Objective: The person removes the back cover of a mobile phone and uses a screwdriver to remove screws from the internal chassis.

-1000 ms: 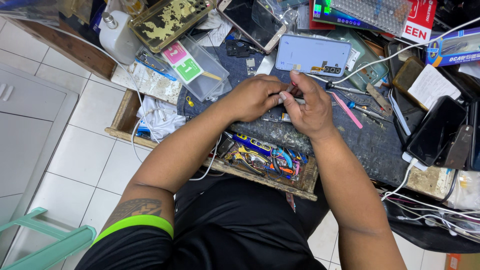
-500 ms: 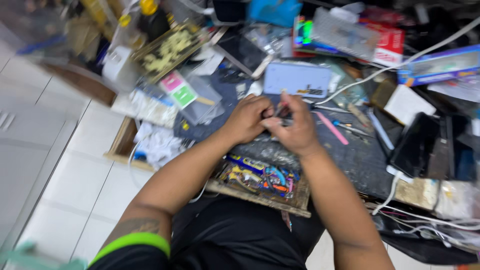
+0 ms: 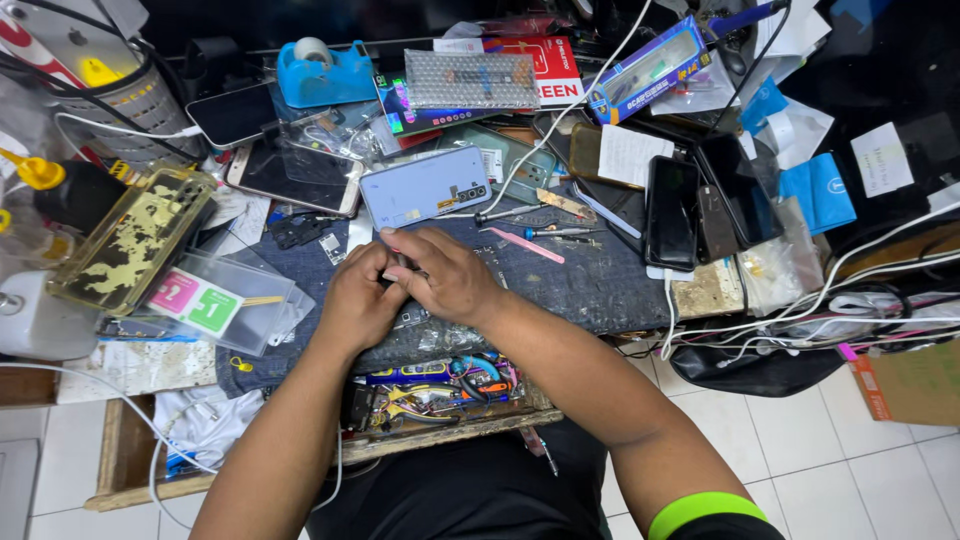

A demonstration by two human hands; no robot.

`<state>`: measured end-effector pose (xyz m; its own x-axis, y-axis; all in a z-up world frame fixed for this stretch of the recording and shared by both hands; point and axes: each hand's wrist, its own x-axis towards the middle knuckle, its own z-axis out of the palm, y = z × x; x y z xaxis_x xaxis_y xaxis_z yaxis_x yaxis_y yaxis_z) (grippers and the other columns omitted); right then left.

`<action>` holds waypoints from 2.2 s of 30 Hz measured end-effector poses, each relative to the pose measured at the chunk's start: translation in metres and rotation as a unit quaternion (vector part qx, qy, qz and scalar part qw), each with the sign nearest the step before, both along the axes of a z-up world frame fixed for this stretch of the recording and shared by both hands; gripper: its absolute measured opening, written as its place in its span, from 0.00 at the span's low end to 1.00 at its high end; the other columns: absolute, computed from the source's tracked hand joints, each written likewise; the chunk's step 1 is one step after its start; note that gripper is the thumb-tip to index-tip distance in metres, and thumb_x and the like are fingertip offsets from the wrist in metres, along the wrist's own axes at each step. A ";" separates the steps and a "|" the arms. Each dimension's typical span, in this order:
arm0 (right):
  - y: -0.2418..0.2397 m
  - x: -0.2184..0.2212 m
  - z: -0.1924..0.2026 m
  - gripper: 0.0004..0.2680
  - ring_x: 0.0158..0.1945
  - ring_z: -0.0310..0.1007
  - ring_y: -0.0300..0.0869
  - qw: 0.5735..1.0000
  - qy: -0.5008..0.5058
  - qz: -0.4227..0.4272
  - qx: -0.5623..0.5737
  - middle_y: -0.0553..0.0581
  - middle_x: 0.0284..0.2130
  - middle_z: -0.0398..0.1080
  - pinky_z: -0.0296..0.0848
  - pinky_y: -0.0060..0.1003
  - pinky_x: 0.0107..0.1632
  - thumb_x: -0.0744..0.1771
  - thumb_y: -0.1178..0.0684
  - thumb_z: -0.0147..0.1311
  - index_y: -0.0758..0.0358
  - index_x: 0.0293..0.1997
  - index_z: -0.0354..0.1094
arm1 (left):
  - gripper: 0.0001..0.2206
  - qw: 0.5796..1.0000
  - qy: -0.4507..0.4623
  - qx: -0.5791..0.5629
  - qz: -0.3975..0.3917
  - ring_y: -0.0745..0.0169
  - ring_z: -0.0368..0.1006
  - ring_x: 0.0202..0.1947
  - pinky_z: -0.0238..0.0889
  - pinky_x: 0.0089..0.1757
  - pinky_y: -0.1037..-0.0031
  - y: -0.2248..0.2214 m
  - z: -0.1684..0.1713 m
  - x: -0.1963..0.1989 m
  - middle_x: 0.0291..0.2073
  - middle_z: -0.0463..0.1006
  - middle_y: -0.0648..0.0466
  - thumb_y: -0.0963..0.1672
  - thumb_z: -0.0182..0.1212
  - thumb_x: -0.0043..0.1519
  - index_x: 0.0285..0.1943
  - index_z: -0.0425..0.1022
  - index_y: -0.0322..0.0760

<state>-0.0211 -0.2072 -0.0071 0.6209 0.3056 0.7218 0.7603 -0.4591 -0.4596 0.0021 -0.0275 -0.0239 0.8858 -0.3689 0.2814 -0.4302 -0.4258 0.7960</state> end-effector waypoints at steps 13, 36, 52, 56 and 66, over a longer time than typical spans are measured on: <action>0.002 0.003 -0.002 0.25 0.49 0.73 0.46 0.999 -0.032 0.004 -0.014 0.57 0.48 0.70 0.75 0.36 0.48 0.67 0.58 0.65 0.54 0.71 0.55 | 0.08 1.000 -0.013 -0.012 0.000 0.47 0.74 0.42 0.67 0.45 0.63 0.000 0.002 -0.004 0.36 0.77 0.48 0.41 0.67 0.56 0.36 0.72 0.32; -0.016 0.010 -0.022 0.28 0.38 0.71 0.36 0.996 0.075 0.030 0.033 0.56 0.45 0.70 0.74 0.29 0.41 0.67 0.64 0.65 0.60 0.75 0.51 | 0.08 0.994 -0.063 -0.082 -0.026 0.48 0.74 0.41 0.68 0.44 0.64 0.014 -0.001 -0.003 0.37 0.75 0.47 0.39 0.60 0.56 0.44 0.75 0.33; -0.035 0.018 -0.034 0.30 0.52 0.71 0.38 0.960 0.152 0.091 0.217 0.60 0.50 0.69 0.75 0.33 0.57 0.70 0.71 0.55 0.55 0.80 0.41 | 0.06 0.964 -0.127 0.229 -0.049 0.40 0.74 0.43 0.67 0.44 0.51 0.004 0.029 -0.001 0.38 0.76 0.45 0.44 0.61 0.59 0.37 0.80 0.37; -0.042 0.021 -0.035 0.31 0.52 0.71 0.37 0.950 0.158 0.082 0.258 0.60 0.49 0.69 0.73 0.32 0.57 0.70 0.71 0.55 0.57 0.81 0.40 | 0.08 0.935 -0.186 0.294 -0.070 0.44 0.76 0.43 0.69 0.41 0.52 -0.006 0.029 -0.001 0.39 0.77 0.47 0.43 0.53 0.60 0.38 0.79 0.37; -0.044 0.032 -0.039 0.30 0.51 0.71 0.37 0.952 0.125 0.026 0.278 0.59 0.49 0.68 0.75 0.31 0.57 0.71 0.71 0.53 0.58 0.81 0.38 | 0.09 0.937 -0.195 0.288 -0.033 0.41 0.77 0.38 0.69 0.37 0.53 -0.008 0.039 0.039 0.40 0.77 0.43 0.44 0.54 0.63 0.46 0.74 0.32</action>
